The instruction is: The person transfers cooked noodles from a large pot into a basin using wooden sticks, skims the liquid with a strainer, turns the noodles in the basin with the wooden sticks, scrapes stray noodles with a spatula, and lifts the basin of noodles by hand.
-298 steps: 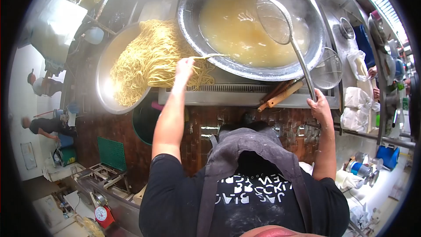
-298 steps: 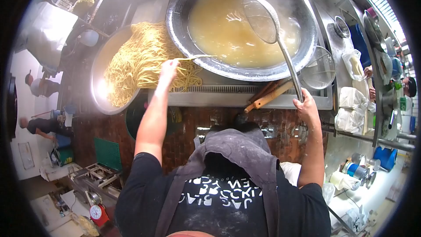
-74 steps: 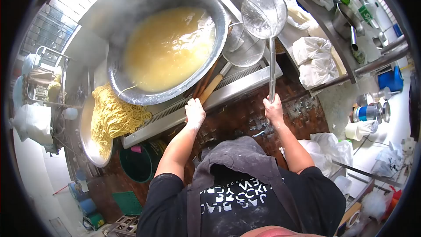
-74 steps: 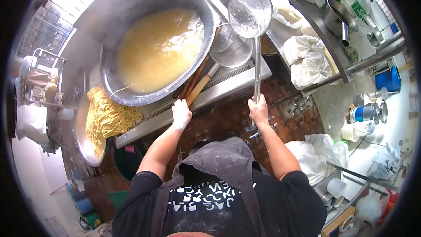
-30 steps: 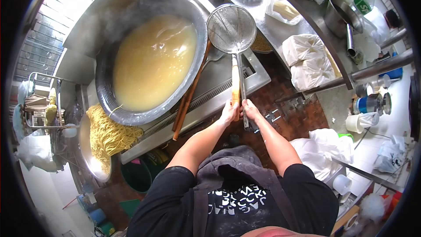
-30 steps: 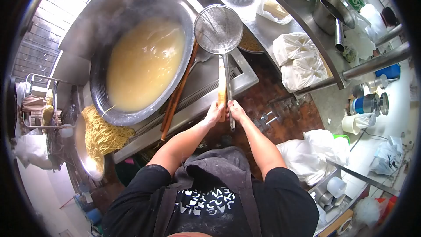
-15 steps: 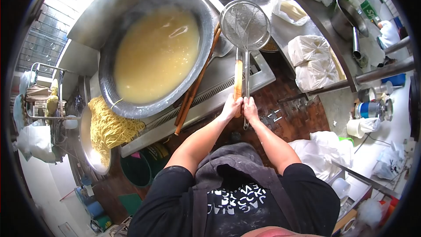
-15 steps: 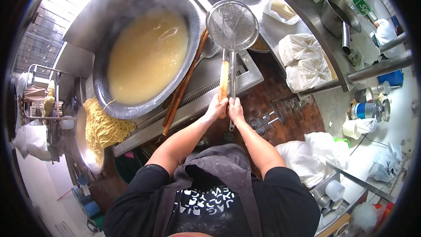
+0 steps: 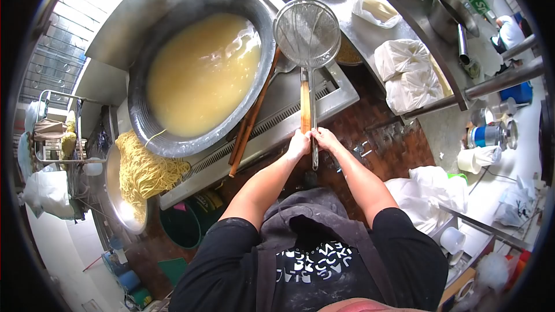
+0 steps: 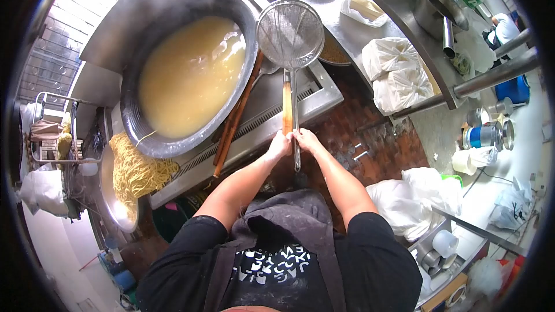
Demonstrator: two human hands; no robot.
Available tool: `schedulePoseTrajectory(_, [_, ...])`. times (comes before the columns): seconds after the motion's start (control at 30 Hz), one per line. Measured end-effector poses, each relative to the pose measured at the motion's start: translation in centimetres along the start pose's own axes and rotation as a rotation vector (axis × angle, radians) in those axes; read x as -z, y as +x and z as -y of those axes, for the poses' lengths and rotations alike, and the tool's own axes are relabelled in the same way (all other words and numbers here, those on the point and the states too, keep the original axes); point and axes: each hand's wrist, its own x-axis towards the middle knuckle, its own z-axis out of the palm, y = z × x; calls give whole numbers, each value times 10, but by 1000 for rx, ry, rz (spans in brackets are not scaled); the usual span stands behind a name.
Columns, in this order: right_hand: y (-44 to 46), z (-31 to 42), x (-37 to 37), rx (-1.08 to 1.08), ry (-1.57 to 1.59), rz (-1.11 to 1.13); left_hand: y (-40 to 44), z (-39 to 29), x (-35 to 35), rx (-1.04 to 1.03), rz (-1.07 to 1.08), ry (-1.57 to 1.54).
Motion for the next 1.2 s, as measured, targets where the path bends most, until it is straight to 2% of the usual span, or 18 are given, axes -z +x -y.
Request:
schedulePoseTrajectory(0.03, [3, -6, 1, 8, -3, -7, 0, -8, 7, 19, 31, 160])
schedulePoseTrajectory(0.17, [15, -11, 3, -35, 71, 6, -18, -47, 49, 53, 259, 280])
schedulePoseTrajectory(0.3, [11, -5, 8, -80, 164, 81, -43, -60, 77, -16, -96, 322])
schedulePoseTrajectory(0.37, [3, 2, 13, -94, 213, 107, -48, -36, 98, -210, -428, 315])
schedulePoseTrajectory(0.43, [-10, 17, 16, -113, 283, 91, -62, -18, 132, -320, -702, 505])
schedulePoseTrajectory(0.5, [-11, 18, 21, -128, 260, 113, -65, 15, 161, -55, -749, 628])
schedulePoseTrajectory(0.57, [-18, 21, 23, -135, 191, 81, -80, 10, 198, 172, -616, 625])
schedulePoseTrajectory(0.63, [-22, 20, 29, -169, 180, 122, -68, 22, 224, 216, -338, 609])
schedulePoseTrajectory(0.7, [-19, 12, 30, -149, 149, 94, -61, 39, 241, 251, -283, 645])
schedulePoseTrajectory(0.77, [-21, 12, 29, -168, 230, 115, -43, 52, 255, 306, -26, 517])
schedulePoseTrajectory(0.83, [-24, 13, 29, -174, 216, 117, -32, 61, 248, 208, -253, 487])
schedulePoseTrajectory(0.87, [-27, 12, 27, -175, 205, 107, -30, 49, 247, 246, -178, 557])
schedulePoseTrajectory(0.93, [-29, 6, 26, -186, 183, 95, -26, 58, 238, 181, -243, 653])
schedulePoseTrajectory(1.0, [-29, 0, 24, -206, 158, 100, -20, 62, 239, 174, -187, 636])
schedulePoseTrajectory(1.1, [-36, 4, 21, -226, 158, 87, -21, 42, 253, 238, 103, 438])
schedulePoseTrajectory(1.13, [-42, 9, 19, -226, 146, 87, -14, 50, 245, 259, 141, 516])
schedulePoseTrajectory(1.17, [-45, 14, 19, -223, 136, 80, -8, 56, 236, 228, 163, 577])
schedulePoseTrajectory(1.2, [-45, 15, 20, -219, 119, 82, -21, 35, 227, 166, 14, 546])
